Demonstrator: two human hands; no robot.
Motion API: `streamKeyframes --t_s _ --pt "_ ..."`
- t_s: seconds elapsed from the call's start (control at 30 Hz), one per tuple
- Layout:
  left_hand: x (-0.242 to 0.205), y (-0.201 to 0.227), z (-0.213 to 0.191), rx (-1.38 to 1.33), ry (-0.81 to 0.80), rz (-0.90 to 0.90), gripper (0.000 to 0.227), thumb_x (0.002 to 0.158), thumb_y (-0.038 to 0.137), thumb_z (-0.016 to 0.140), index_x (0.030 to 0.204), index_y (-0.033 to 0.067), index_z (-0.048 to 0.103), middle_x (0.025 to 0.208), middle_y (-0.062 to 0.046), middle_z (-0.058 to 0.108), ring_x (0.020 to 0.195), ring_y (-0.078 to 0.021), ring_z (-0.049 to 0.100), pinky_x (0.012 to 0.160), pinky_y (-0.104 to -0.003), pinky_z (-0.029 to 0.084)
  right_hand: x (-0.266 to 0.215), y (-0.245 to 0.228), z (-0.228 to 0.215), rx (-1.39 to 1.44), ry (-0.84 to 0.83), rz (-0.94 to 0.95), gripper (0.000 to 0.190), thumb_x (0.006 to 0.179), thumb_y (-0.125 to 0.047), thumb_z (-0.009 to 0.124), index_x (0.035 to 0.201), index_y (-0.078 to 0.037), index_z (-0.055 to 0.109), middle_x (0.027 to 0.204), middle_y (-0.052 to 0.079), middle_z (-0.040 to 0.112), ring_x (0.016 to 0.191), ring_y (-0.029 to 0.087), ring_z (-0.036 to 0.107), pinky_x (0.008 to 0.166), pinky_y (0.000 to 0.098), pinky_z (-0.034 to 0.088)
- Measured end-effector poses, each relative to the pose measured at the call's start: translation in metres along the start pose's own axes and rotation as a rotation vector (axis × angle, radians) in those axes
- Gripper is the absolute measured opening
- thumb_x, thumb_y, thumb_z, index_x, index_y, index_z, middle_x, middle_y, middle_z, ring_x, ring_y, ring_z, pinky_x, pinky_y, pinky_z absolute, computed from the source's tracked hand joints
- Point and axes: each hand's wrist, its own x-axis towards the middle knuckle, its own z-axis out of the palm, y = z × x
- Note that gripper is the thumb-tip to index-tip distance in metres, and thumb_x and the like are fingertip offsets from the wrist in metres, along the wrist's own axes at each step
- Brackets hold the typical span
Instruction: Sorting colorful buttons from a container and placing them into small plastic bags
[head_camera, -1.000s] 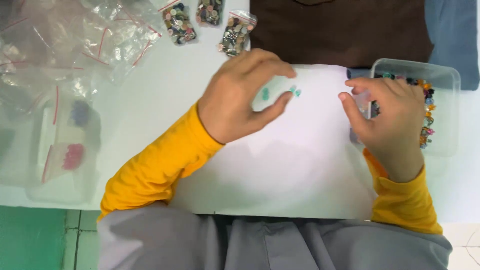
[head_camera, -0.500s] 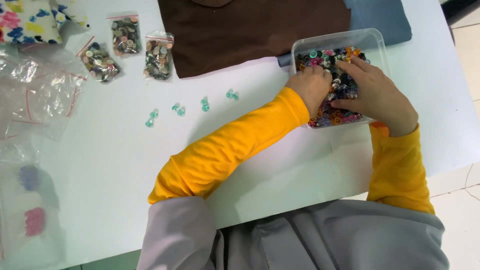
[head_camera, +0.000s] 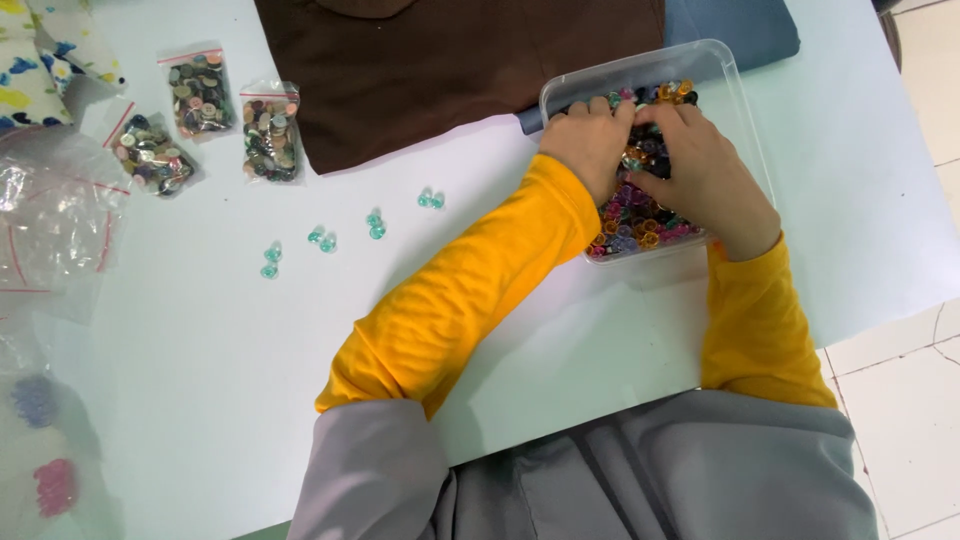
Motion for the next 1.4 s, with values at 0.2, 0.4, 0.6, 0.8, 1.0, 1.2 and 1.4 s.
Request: streamKeyframes --t_s 0.2,0.4,0.6,0.8,1.0,1.2,1.4 --pt "-0.006 -0.009 -0.008 -0.114 0.015 0.051 0.065 0.076 0.007 0.076 0.134 0.0121 0.048 0.1 -0.011 0.066 0.085 -0.0293 0.071 0.059 -0.045 0.06 -0.006 0.001 0.0 0.062 0.129 -0.106 0.039 0.091 0.002 0.069 0.129 -0.003 0.062 0.115 0.019 0.064 0.101 0.036 0.062 0.088 0.0459 0.049" --pt "-0.009 -0.012 -0.014 -0.177 0.013 0.068 0.035 0.08 -0.008 0.063 0.108 0.0115 0.056 0.098 -0.013 0.068 0.081 -0.0335 0.074 0.059 -0.047 0.061 -0.011 0.0 0.0 0.021 0.29 -0.122 0.026 0.102 -0.006 0.067 0.128 -0.001 0.067 0.123 0.015 0.074 0.104 0.034 0.069 0.083 0.044 0.053" --pt "-0.012 -0.016 -0.015 -0.22 -0.018 0.103 0.064 0.087 -0.006 0.052 0.149 0.002 0.04 0.104 -0.016 0.073 0.08 -0.038 0.074 0.061 -0.053 0.06 -0.014 -0.007 -0.007 0.089 0.4 -0.181 0.021 0.111 0.0 0.059 0.126 -0.001 0.074 0.115 0.012 0.076 0.087 0.025 0.069 0.077 0.0363 0.054" --pt "-0.009 -0.016 0.001 -0.169 0.251 0.088 0.049 0.097 0.01 0.059 0.145 0.0107 0.05 0.129 -0.021 0.056 0.101 -0.0365 0.064 0.081 -0.051 0.06 -0.012 -0.01 -0.009 0.129 0.441 -0.237 0.029 0.114 0.002 0.047 0.137 0.008 0.064 0.127 0.022 0.072 0.106 0.034 0.069 0.084 0.041 0.056" --pt "-0.013 -0.019 -0.009 -0.142 0.265 0.014 0.073 0.085 -0.004 0.061 0.153 0.0115 0.041 0.114 -0.013 0.045 0.097 -0.0334 0.056 0.084 -0.049 0.058 -0.014 -0.02 -0.013 0.298 0.412 -0.211 0.036 0.107 0.015 0.048 0.141 0.003 0.048 0.122 0.022 0.066 0.097 0.028 0.072 0.084 0.0344 0.055" --pt "-0.018 -0.013 -0.02 -0.137 0.415 -0.002 0.025 0.08 0.004 0.06 0.099 0.0147 0.048 0.094 -0.009 0.051 0.08 -0.0314 0.061 0.067 -0.047 0.056 -0.013 -0.012 -0.011 0.178 0.48 -0.271 0.037 0.093 0.023 0.059 0.126 0.008 0.064 0.122 0.023 0.068 0.104 0.034 0.066 0.093 0.0418 0.055" --pt "-0.025 -0.014 -0.037 -0.279 0.378 0.045 0.033 0.08 0.029 0.068 0.097 0.0106 0.047 0.098 -0.013 0.051 0.085 -0.0361 0.059 0.071 -0.05 0.054 -0.009 -0.005 -0.005 0.086 0.422 -0.335 0.024 0.104 0.005 0.069 0.128 0.002 0.07 0.135 0.023 0.065 0.122 0.04 0.059 0.11 0.0502 0.044"
